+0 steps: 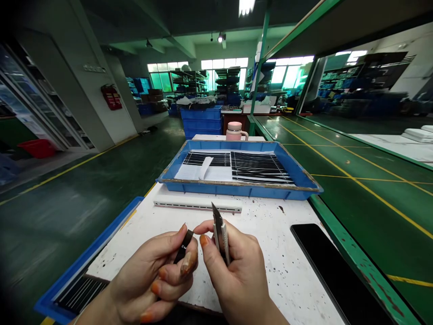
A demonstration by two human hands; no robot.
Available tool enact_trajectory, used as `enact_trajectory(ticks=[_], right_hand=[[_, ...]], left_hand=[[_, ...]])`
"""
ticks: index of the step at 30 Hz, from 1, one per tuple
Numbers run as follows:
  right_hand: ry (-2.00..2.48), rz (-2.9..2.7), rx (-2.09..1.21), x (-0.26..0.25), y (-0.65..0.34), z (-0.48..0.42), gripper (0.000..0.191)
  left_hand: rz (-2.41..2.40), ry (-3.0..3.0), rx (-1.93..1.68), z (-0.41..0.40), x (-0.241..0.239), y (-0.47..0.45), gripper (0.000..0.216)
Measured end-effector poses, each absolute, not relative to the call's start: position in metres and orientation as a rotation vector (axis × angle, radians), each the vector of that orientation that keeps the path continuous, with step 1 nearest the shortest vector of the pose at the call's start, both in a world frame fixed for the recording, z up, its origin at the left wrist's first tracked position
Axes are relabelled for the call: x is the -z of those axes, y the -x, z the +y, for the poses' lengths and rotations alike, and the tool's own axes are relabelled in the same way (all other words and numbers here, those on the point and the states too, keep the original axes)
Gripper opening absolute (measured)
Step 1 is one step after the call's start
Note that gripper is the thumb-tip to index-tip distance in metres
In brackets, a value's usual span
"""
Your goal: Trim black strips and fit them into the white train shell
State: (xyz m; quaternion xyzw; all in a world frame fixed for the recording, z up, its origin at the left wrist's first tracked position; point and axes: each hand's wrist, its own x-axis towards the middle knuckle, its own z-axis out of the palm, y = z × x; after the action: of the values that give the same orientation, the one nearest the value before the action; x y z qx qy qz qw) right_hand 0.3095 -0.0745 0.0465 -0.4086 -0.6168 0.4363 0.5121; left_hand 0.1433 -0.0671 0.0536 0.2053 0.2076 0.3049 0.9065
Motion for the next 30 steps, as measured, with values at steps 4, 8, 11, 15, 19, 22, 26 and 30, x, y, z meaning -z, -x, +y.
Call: enact_trajectory(ticks=[4,8,11,15,19,22,26,30], right_hand=[[0.988,-1.479,-1.019,-0.047,-0.308,-0.075,0.025],[0.990,-1.486,-1.008,-0.044,-0.310,-0.073,0.023],[0.994,-1.497,-1.010,-0.043,-0.311,-0.072,0.023],[1.003,-1.495,-1.013,-0.044,-0.311,-0.073,0.024],[1.017,-1.484,-1.028,-0.045,-0.311,-0.077,0.026],[1.041,-1.472,-1.035,-0.047,-0.313,-0.079,0.029],[1.072,-1.461,-1.032,-0.049,-0.312,-0.080,0.033],[1.217,-1.366,-1.009,-0.043,-0.312,-0.082,0.040]], left_hand=[[0.427,-0.424,-0.636,-0.067,-0.054,-0.143,0.041],[0.426,-0.419,-0.635,-0.068,-0.053,-0.142,0.040],[0.414,-0.414,-0.642,-0.068,-0.053,-0.143,0.040],[0.395,-0.433,-0.634,-0.068,-0.055,-0.143,0.041],[0.388,-0.462,-0.636,-0.069,-0.055,-0.145,0.043],[0.366,-0.505,-0.635,-0.069,-0.054,-0.147,0.044],[0.359,-0.557,-0.738,-0.066,-0.061,-0.143,0.045],[0.290,-0.634,-1.124,-0.062,-0.082,-0.130,0.053]])
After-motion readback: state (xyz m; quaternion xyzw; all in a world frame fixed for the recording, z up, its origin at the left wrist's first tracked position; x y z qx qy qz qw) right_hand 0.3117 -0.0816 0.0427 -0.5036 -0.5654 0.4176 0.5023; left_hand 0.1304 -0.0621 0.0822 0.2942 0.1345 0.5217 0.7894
